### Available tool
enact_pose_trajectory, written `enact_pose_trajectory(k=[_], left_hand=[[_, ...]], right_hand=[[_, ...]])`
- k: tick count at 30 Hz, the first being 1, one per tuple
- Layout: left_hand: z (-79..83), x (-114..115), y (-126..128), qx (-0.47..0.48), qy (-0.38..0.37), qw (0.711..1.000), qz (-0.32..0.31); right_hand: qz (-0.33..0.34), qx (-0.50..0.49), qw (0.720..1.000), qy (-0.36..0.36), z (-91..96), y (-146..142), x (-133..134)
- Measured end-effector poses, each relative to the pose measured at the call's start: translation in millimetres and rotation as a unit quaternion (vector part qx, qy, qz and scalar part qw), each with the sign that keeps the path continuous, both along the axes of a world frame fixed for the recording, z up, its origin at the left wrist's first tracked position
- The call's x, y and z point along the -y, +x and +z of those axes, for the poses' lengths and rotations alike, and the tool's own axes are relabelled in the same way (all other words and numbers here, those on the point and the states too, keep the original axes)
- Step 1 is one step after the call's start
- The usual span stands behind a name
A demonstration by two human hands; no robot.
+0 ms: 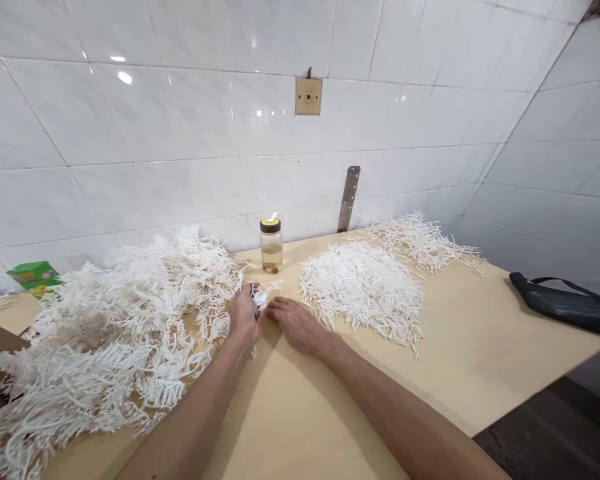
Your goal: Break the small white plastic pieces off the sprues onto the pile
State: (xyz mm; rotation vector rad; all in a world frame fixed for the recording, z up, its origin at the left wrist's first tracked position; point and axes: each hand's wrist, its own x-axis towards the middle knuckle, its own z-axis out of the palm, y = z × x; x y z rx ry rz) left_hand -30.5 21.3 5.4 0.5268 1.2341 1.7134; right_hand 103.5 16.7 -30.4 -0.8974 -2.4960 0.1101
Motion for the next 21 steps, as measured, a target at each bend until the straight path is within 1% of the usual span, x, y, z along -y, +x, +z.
enact_pose_trajectory(k=[2,4,7,9,10,12,13,15,18,20,21], left_hand=[[1.0,1.0,1.5,0.008,-0.003,0.999,-0.036],[0.3,1.5,4.3,0.021,-0.012,0.996,-0.082],[-2.7,3.0,10.6,0.025,-0.027,0.988,-0.152],[-4.2,5.9,15.1,0.011,-0.027,0.981,-0.189],[-4.4,8.0,17.2,0.001,-0.026,0.978,-0.205],[-4.6,12.5,20.5,-0.023,-0.026,0.972,-0.232],[-4.9,14.5,21.6,-0.035,-0.028,0.97,-0.238],[-6.3,17.3,22.8,-0.061,-0.02,0.969,-0.238],[-11.3,17.1,22.4,-0.104,0.014,0.973,-0.205],[-15.0,15.4,21.2,-0.124,0.036,0.977,-0.17],[-16.3,14.6,20.5,-0.132,0.046,0.978,-0.155]], right_hand=[[-0.09,-0.007,0.996,-0.013,-0.8,19.7,-14.9],[-0.166,-0.013,0.986,-0.029,0.2,43.1,-28.2],[-0.22,-0.039,0.974,-0.033,4.4,70.5,-39.1],[-0.258,-0.107,0.96,-0.035,9.3,78.1,-39.0],[-0.266,-0.147,0.952,-0.039,12.4,78.6,-36.9],[-0.255,-0.227,0.937,-0.073,19.4,74.4,-29.4],[-0.241,-0.26,0.929,-0.106,22.9,70.7,-24.4],[-0.218,-0.31,0.902,-0.206,28.4,62.3,-13.7],[-0.162,-0.326,0.858,-0.362,30.0,51.2,-1.1],[-0.108,-0.316,0.839,-0.431,26.7,45.9,3.0],[-0.088,-0.312,0.833,-0.449,24.5,43.8,3.7]])
